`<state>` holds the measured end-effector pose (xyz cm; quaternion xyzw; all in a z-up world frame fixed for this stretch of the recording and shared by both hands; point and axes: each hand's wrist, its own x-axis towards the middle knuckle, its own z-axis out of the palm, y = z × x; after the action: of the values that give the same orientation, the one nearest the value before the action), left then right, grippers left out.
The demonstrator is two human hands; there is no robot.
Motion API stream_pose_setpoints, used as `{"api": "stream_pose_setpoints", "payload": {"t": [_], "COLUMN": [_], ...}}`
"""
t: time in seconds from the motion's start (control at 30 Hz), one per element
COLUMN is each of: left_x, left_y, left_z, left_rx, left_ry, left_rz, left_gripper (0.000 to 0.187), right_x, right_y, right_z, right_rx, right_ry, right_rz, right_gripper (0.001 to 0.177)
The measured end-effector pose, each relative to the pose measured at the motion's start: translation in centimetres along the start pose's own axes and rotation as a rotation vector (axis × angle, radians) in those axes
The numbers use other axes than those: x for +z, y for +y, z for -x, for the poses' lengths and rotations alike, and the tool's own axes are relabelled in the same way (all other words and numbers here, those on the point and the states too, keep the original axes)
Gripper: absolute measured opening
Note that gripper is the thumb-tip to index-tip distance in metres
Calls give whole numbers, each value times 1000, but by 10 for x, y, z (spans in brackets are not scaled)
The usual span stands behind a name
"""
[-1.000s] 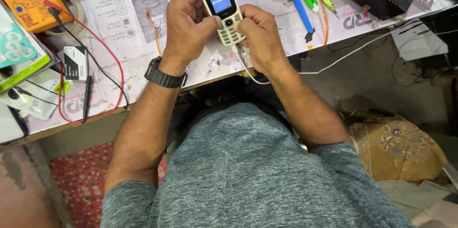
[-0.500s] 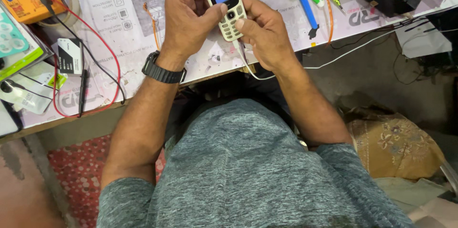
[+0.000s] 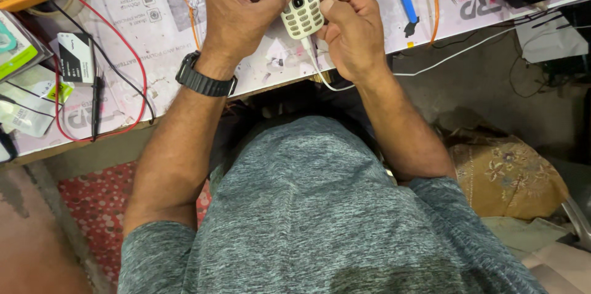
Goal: The person cleans the charging port of a white feature phone using a green utility knife, a blue toothbrush, and a clear liquid from a pump bottle. After cleaning, the person plugs a white charging cable into the phone and presses the power button to verify that the device turns on and displays the boot screen.
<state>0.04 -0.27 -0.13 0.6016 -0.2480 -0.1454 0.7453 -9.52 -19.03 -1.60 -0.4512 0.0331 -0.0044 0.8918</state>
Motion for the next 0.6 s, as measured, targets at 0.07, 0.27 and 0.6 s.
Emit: {"api": "stream_pose_setpoints", "payload": {"t": [0.07, 0.27, 0.6], "left_x": [-1, -4, -6], "left_y": [0, -3, 1], "left_z": [0, -1, -2], "left_rx": [-19, 53, 86], "left_ry": [23, 110, 144], "left_rz": [-9, 55, 125], "left_gripper": [13, 11, 22], "right_x": [0, 2, 12], "right_y": [-1, -4, -12], "right_z": [0, 1, 13], "right_rx": [-4, -25, -255], "right_ry": [-14, -51, 4], "right_rz": [-2, 2, 580], "right_gripper": [33, 35, 52]}}
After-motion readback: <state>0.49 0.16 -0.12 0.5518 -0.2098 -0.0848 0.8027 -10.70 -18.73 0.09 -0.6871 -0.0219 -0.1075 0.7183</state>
